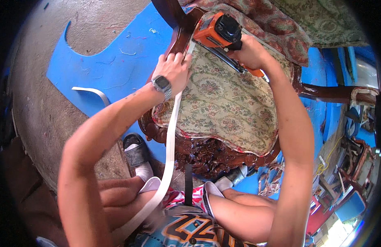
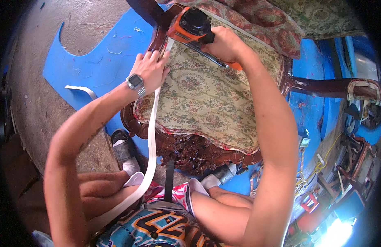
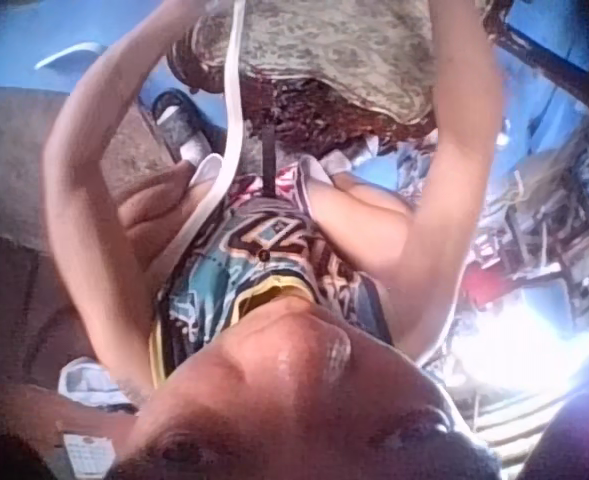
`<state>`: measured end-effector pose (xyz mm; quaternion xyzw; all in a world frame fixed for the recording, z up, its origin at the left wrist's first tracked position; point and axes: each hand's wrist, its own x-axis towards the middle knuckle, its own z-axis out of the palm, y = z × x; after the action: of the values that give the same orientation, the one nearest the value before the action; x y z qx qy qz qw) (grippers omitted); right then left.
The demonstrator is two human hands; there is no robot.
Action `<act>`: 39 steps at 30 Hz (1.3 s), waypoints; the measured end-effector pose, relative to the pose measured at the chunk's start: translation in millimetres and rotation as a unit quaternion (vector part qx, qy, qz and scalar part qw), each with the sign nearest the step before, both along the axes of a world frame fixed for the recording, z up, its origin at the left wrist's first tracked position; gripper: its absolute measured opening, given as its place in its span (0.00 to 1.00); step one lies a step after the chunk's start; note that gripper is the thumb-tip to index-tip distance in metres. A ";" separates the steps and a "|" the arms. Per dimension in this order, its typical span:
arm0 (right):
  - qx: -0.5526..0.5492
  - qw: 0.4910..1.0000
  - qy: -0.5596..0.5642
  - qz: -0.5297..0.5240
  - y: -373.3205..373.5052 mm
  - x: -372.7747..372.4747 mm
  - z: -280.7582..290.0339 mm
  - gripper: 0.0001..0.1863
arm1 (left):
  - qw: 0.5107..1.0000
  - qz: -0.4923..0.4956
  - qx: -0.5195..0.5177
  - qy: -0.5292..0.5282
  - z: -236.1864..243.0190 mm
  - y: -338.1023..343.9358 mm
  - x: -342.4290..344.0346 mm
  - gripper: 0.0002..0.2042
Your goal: Attaching upholstery trim to the frame of a wooden chair using a pneumatic staple gun.
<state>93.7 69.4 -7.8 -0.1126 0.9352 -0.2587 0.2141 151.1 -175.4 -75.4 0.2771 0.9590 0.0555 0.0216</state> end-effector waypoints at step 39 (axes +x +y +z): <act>-0.071 0.996 0.005 0.050 -10.4 25.1 0.5 0.12 | 0.956 0.022 -0.083 -0.281 31.3 3.7 6.3 0.32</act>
<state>118.8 59.0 -7.2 -0.1751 0.9089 -0.3128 0.2132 157.4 -171.7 -44.1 0.2262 0.9215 0.0513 0.3116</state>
